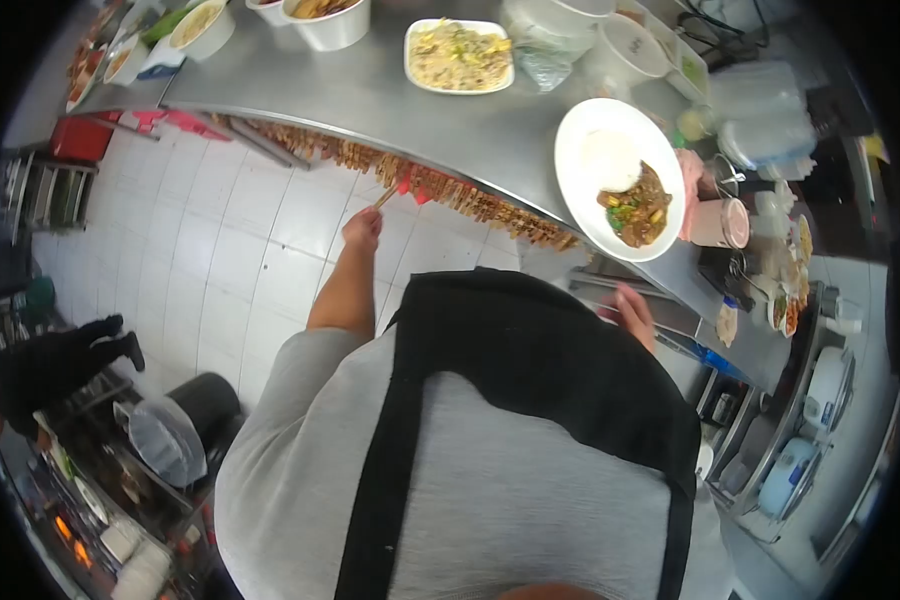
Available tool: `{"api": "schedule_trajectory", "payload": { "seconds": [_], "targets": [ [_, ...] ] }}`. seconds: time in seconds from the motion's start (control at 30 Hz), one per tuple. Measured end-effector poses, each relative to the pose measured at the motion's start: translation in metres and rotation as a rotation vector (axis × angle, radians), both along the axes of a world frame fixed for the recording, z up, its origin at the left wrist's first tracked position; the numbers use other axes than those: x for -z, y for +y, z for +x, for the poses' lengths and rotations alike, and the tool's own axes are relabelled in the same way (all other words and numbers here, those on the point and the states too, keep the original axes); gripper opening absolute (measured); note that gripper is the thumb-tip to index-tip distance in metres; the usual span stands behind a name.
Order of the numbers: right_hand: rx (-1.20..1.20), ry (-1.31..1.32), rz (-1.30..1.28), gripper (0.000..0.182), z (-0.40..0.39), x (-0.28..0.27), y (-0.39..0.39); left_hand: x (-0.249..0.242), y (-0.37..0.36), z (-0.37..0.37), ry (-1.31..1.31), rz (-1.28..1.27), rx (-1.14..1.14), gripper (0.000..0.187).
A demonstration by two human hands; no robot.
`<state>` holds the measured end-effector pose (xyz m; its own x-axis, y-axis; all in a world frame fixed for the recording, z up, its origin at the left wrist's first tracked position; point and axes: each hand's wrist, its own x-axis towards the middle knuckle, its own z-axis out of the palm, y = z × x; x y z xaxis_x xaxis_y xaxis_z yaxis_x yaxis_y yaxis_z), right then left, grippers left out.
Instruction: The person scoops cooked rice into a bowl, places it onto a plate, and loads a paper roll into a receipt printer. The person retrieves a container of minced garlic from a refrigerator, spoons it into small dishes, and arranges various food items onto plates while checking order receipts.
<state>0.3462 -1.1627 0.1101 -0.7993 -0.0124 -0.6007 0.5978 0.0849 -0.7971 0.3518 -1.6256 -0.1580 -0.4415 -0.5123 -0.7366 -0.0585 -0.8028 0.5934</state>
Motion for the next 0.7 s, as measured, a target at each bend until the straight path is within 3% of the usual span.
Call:
{"api": "schedule_trajectory", "payload": {
  "seconds": [0.07, 0.13, 0.3, 0.43, 0.5, 0.57, 0.7],
  "targets": [
    [0.08, -0.022, -0.392, 0.047, -0.012, -0.009, -0.044, 0.02, -0.03, 0.022, 0.003, -0.133, 0.282, 0.015],
    [0.297, -0.074, -0.64, 0.052, -0.037, 0.006, -0.064, -0.028, -0.023, 0.032, -0.099, -0.359, 0.245, 0.012],
    [0.376, 0.008, -0.507, 0.042, -0.051, 0.011, -0.078, -0.183, 0.006, 0.029, 0.262, -0.72, 0.542, 0.015],
    [0.368, 0.074, -0.385, 0.037, -0.048, 0.016, -0.044, -0.305, 0.068, -0.038, 0.448, -0.879, 0.672, 0.021],
    [0.437, 0.093, -0.352, 0.036, -0.042, 0.024, -0.026, -0.311, 0.101, -0.09, 0.679, -0.845, 0.68, 0.023],
    [0.434, 0.154, -0.356, 0.038, -0.035, 0.018, -0.018, -0.316, 0.142, -0.14, 0.818, -0.984, 0.668, 0.023],
    [0.36, 0.129, -0.375, 0.042, -0.026, 0.015, -0.006, -0.325, 0.208, -0.199, 0.544, -1.275, 0.684, 0.016]
  ]
}}
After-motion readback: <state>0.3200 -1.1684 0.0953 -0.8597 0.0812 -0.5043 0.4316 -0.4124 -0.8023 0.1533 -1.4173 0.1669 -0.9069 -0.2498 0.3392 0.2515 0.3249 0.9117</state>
